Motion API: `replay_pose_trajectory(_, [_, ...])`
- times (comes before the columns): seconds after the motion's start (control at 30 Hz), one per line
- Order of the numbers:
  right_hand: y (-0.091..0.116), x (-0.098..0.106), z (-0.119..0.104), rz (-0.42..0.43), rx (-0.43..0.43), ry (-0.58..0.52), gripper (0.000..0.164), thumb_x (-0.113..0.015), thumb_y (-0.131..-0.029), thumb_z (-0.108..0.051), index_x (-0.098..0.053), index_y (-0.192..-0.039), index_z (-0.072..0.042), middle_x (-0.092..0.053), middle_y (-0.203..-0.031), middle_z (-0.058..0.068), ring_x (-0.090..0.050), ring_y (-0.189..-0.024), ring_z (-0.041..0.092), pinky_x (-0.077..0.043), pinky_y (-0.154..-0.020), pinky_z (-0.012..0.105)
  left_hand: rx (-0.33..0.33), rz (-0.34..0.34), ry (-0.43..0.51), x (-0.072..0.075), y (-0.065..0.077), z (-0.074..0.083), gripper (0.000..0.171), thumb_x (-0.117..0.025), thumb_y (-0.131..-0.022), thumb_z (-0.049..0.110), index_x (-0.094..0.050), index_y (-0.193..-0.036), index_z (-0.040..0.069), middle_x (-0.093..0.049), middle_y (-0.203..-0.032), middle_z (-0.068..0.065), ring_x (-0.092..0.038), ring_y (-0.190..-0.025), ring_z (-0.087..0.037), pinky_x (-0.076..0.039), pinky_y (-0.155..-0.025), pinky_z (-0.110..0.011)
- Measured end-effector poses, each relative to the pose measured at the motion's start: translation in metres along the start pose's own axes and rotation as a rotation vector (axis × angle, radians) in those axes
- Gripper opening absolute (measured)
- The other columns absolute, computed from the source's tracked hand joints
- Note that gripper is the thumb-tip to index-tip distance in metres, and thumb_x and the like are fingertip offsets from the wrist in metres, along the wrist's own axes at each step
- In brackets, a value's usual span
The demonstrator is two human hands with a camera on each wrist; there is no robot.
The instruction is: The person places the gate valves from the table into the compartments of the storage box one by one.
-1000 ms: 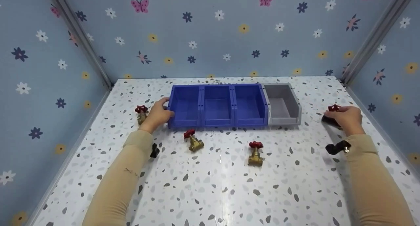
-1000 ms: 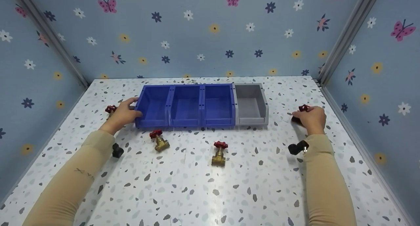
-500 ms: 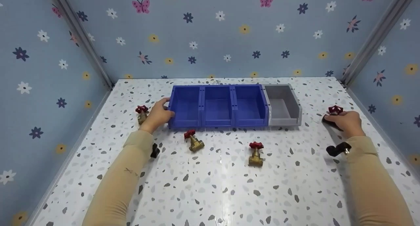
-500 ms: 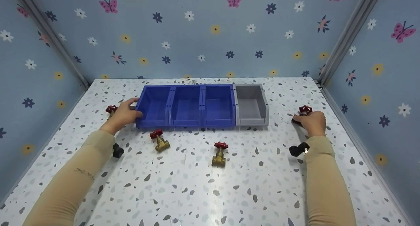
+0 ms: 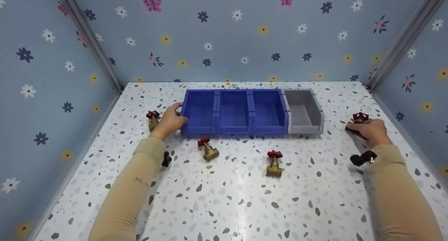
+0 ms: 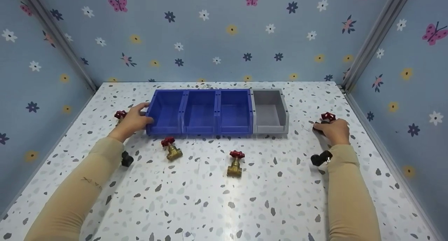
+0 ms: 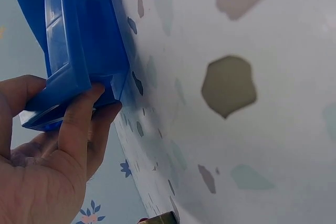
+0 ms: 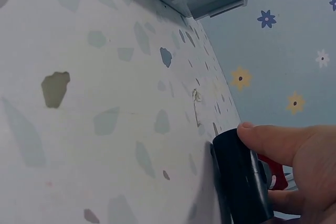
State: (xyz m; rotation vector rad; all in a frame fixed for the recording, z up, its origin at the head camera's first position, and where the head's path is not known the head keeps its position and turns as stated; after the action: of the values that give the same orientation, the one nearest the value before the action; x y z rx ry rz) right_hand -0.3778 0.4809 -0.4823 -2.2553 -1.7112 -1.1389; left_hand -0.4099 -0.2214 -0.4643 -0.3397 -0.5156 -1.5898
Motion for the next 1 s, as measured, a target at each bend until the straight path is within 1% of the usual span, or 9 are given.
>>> replay_pose_trajectory(0.13, [-0.0016,0.0002,0.0006,0.001,0.007,0.043,0.089,-0.078,-0.098,-0.044,-0.041,-0.156,0.012,-0.034,-0.168,0.034,-0.045,-0.137,0.035,-0.046,-0.105,0.036,-0.004,0.000,-0.008,0.0004,-0.0005,0.0001,0.077,-0.057,-0.094,0.002,-0.036,-0.168,0.006,-0.057,-0.149,-0.034,-0.059,-0.134,-0.042,-0.055,-0.113,-0.055])
replay_pose_trajectory(0.2, [-0.0016,-0.0002,0.0001,-0.002,0.017,0.043,0.088,-0.077,-0.099,-0.043,-0.041,-0.156,0.013,-0.033,-0.167,0.036,-0.044,-0.139,0.037,-0.044,-0.114,0.043,-0.006,0.003,-0.011,0.0009,-0.0006,0.0002,0.078,-0.057,-0.094,0.002,-0.037,-0.168,0.006,-0.058,-0.149,-0.034,-0.059,-0.134,-0.042,-0.055,-0.113,-0.055])
replay_pose_trajectory(0.33, [-0.0012,0.0000,-0.0017,-0.003,0.042,0.052,0.089,-0.075,-0.100,-0.040,-0.036,-0.158,0.016,-0.031,-0.168,0.038,-0.040,-0.146,0.042,-0.037,-0.125,0.051,-0.002,-0.005,0.007,0.0008,-0.0002,0.0001,0.079,-0.057,-0.093,0.002,-0.035,-0.169,0.007,-0.056,-0.152,-0.033,-0.059,-0.136,-0.042,-0.054,-0.114,-0.055])
replay_pose_trajectory(0.47, [-0.0012,0.0006,-0.0025,0.006,0.059,0.071,0.089,-0.074,-0.101,-0.038,-0.034,-0.158,0.017,-0.030,-0.168,0.040,-0.038,-0.148,0.044,-0.035,-0.128,0.053,0.008,-0.015,0.030,0.0001,-0.0004,-0.0007,0.079,-0.058,-0.094,0.002,-0.034,-0.169,0.007,-0.053,-0.155,-0.033,-0.057,-0.139,-0.044,-0.054,-0.115,-0.056])
replay_pose_trajectory(0.57, [-0.0009,0.0007,-0.0029,0.013,0.059,0.081,0.089,-0.075,-0.100,-0.038,-0.035,-0.157,0.017,-0.031,-0.167,0.040,-0.039,-0.147,0.044,-0.035,-0.128,0.054,0.008,-0.011,0.028,0.0002,-0.0003,-0.0009,0.079,-0.058,-0.094,0.002,-0.034,-0.169,0.007,-0.054,-0.154,-0.033,-0.058,-0.139,-0.044,-0.054,-0.115,-0.056])
replay_pose_trajectory(0.7, [-0.0001,0.0003,-0.0039,0.013,0.057,0.086,0.092,-0.075,-0.100,-0.037,-0.031,-0.159,0.017,-0.030,-0.166,0.041,-0.038,-0.148,0.046,-0.033,-0.130,0.055,0.004,-0.012,0.033,-0.0002,-0.0003,-0.0012,0.079,-0.057,-0.094,0.001,-0.035,-0.169,0.006,-0.056,-0.152,-0.034,-0.059,-0.137,-0.044,-0.054,-0.114,-0.056])
replay_pose_trajectory(1.0, [-0.0007,0.0002,-0.0061,0.020,0.068,0.039,0.098,-0.079,-0.098,-0.029,-0.023,-0.165,0.014,-0.024,-0.171,0.039,-0.030,-0.158,0.050,-0.030,-0.132,0.056,-0.009,-0.010,0.045,-0.0011,-0.0007,-0.0007,0.078,-0.058,-0.093,0.000,-0.036,-0.168,0.006,-0.057,-0.150,-0.034,-0.060,-0.136,-0.045,-0.056,-0.113,-0.056])
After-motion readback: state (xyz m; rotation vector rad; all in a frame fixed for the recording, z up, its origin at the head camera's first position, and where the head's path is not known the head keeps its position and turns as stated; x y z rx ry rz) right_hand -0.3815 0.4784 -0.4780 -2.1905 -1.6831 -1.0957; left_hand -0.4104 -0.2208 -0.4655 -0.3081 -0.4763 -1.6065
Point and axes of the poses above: each hand's wrist, its own y-axis away from the middle knuckle, its own x-axis out of the back of the hand, z = x × y, the point moved 7 cm from there along -y, towards the middle knuckle
